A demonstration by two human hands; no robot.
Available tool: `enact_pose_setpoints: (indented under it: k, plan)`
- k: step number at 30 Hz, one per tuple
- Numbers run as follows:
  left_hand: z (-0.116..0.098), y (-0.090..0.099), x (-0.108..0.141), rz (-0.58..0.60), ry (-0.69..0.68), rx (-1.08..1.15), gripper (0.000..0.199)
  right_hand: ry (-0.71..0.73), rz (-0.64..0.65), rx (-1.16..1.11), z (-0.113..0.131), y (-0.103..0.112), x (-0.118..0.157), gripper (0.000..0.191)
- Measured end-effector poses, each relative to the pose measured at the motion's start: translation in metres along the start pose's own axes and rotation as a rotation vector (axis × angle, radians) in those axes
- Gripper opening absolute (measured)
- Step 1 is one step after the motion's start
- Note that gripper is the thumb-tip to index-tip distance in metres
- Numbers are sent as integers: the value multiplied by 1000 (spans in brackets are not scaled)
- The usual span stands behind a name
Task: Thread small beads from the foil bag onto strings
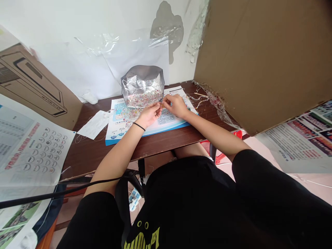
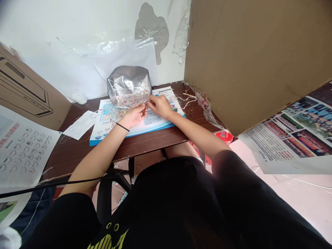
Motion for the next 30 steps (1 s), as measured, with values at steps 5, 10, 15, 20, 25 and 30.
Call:
enact_pose_setpoints:
  k: [5, 10, 15, 20, 25, 30]
  plan:
    - [0, 1, -1, 16, -10, -5, 14, 8, 0, 3, -1, 0, 0, 12]
    - [1, 1, 0, 22, -8, -5, 16, 20, 14, 3, -2, 0, -1, 13]
    - [0, 0, 0, 12, -4, -9, 18, 32, 30, -9, -1, 1, -1, 14]
    - [0, 0, 0, 10, 3, -17, 22, 33, 49, -25, 2, 3, -1, 14]
    - [0, 0, 1, 19, -6, -30, 18, -2, 77, -48, 3, 3, 1, 13]
    - [2, -1, 2, -11, -26, -51, 22, 1, 111, -122, 2, 0, 2, 18]
Point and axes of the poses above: each hand's wrist, its own x-axis away from the middle knuckle, its own y-axis out of the back of the hand, z = x × y, the point moved 1 cm from there along -x, towards the middle knuckle, and after that the axes turned 8 degrees about x, right-handed, at the moved point
